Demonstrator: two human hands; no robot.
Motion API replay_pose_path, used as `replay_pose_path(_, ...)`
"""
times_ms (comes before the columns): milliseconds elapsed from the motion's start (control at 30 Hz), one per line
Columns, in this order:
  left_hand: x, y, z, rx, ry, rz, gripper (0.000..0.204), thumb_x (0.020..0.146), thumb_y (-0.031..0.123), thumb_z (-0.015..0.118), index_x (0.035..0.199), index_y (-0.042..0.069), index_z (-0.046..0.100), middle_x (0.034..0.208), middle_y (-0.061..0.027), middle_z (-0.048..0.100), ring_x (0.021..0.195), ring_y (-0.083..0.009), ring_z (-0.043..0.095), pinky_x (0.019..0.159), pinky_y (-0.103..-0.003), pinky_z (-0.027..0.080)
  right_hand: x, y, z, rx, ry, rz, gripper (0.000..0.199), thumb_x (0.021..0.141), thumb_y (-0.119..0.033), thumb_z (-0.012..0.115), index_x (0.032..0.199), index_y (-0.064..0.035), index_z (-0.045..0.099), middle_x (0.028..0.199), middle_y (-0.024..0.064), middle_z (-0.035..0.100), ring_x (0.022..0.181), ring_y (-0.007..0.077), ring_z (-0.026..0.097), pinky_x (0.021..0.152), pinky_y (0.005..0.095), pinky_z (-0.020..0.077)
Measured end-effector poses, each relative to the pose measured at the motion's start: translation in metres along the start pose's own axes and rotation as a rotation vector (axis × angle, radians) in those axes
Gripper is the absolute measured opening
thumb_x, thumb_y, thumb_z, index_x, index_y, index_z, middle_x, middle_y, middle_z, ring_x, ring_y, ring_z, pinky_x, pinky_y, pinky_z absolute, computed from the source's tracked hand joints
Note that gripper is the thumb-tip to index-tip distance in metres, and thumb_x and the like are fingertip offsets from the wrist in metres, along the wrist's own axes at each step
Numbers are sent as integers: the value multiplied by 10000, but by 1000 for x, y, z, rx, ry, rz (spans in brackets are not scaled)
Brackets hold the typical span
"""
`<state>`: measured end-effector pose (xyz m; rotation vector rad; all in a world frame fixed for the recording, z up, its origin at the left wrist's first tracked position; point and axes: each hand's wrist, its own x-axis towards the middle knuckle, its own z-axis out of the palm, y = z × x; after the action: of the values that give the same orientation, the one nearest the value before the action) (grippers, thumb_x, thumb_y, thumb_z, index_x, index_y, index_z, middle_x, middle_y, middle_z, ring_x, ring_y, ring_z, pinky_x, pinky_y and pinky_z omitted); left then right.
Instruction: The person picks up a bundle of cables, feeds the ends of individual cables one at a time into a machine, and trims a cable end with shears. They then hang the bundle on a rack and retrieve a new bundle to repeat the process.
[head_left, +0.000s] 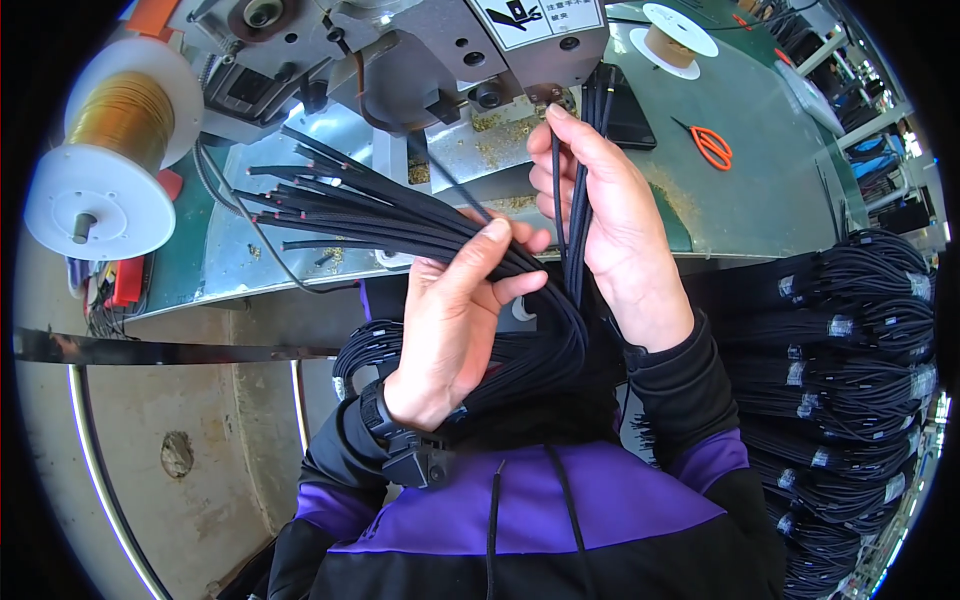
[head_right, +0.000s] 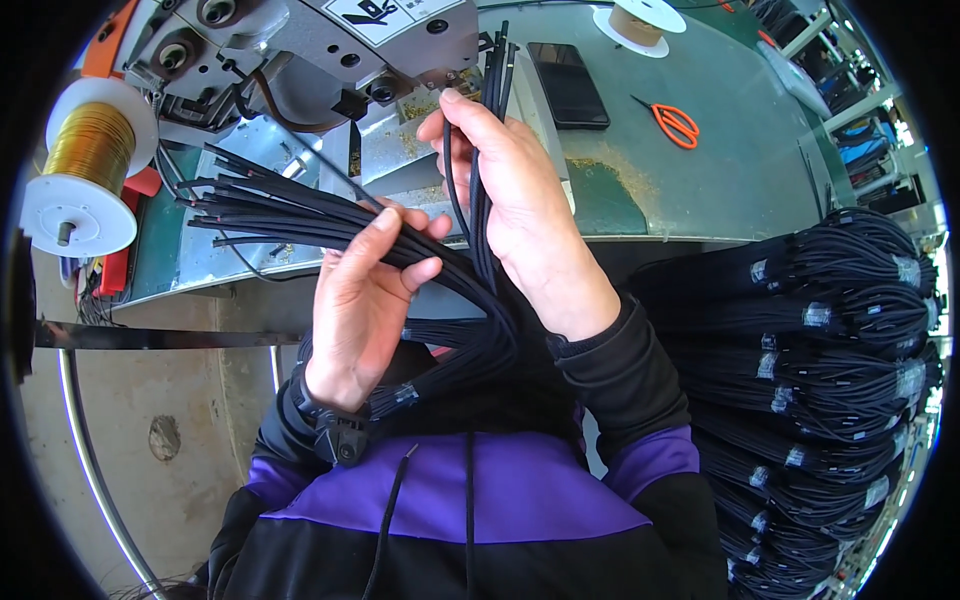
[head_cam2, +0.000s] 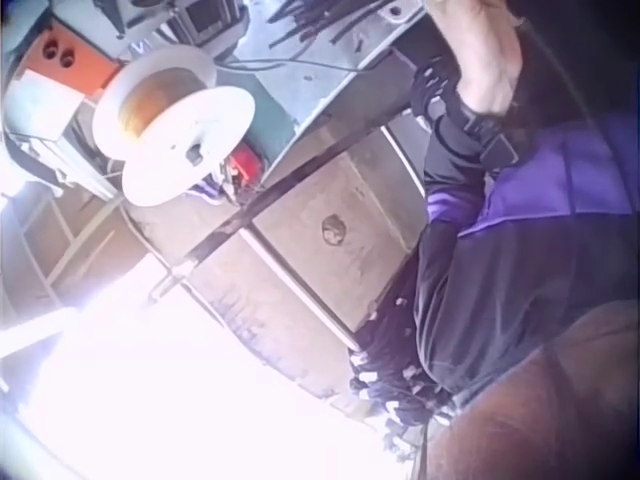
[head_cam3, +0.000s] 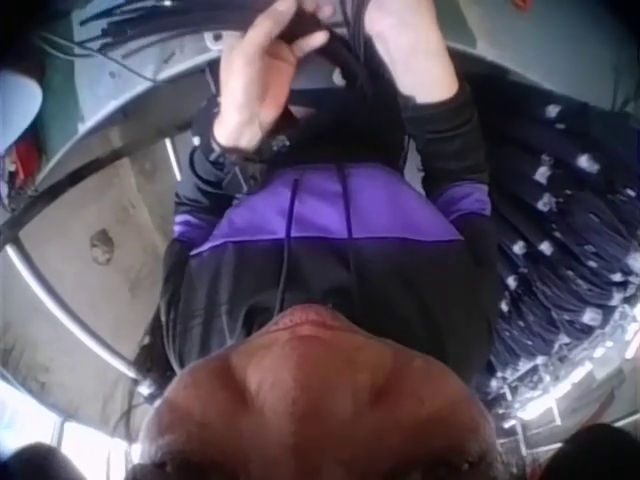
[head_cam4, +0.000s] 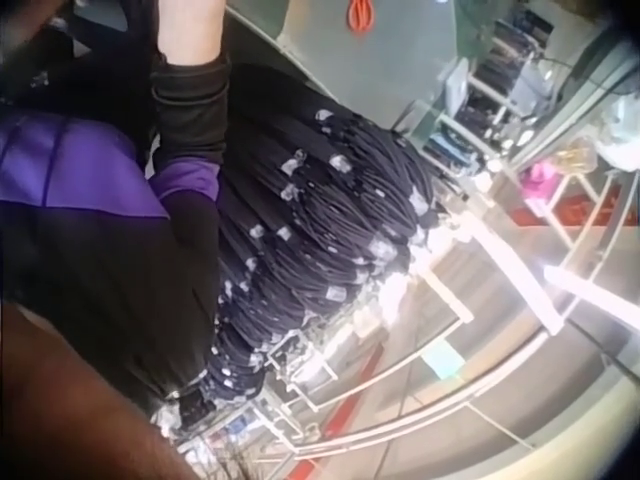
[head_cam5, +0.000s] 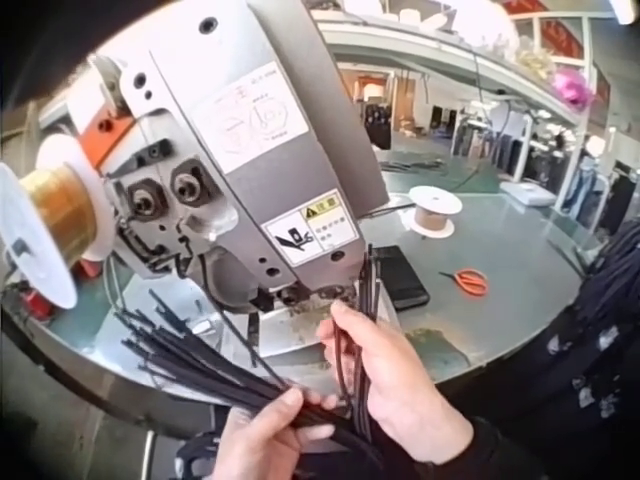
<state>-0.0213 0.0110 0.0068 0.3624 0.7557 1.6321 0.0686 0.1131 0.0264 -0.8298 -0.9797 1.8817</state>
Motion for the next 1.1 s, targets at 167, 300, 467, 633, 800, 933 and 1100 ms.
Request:
replay_pose_path(167,-2,-6,-4,204,-23,-128,162,825,146,559,935,27,540,856,-80,585,797,-187,590,516,-207,438,-14,1,-9,-255,-149,-92,259,826,-291,538,724,-53,536,499,-76,332,417,24,282,394,185,205)
replay_pose_path(300,-5,-13,0,273,-112,-181,178,829,169,556,935,28,536,871,-82,587,800,-182,586,509,-206,414,-34,3,-11,-372,-82,-136,261,828,-291,532,724,-52,542,492,-80,323,417,20,276,396,180,207)
replay_pose_path(467,-7,-11,2,183,-8,-99,188,840,187,538,937,26,536,872,-83,586,817,-180,582,529,-220,429,-23,0,-14,-130,-99,-89,264,830,-288,526,709,-53,543,489,-83,324,419,13,282,394,176,211)
replay_pose_path(633,-2,-5,-3,19,-43,-8,206,814,195,586,924,29,535,833,-72,591,835,-141,576,547,-197,433,-5,-2,0,-12,-49,29,267,827,-287,530,714,-47,553,492,-88,325,420,11,293,393,180,216)
replay_pose_path(800,-1,-13,-10,138,-19,-42,201,818,197,582,921,31,536,834,-64,588,831,-134,575,558,-189,435,-9,2,-5,-239,-71,-76,273,825,-290,533,735,-34,562,494,-90,326,420,12,294,395,183,215)
replay_pose_path(933,-4,-12,-7,273,-81,-151,193,819,196,580,918,36,536,836,-56,586,824,-131,572,568,-193,440,-28,5,-7,-435,-101,-170,276,826,-290,534,736,-31,556,494,-88,322,419,15,286,398,183,213)
replay_pose_path(1100,-10,-13,0,138,-6,-135,166,819,179,580,906,44,539,840,-49,586,815,-137,570,583,-219,457,-29,5,-14,-204,-56,-127,269,830,-287,531,737,-35,541,492,-84,310,425,19,275,401,185,206)
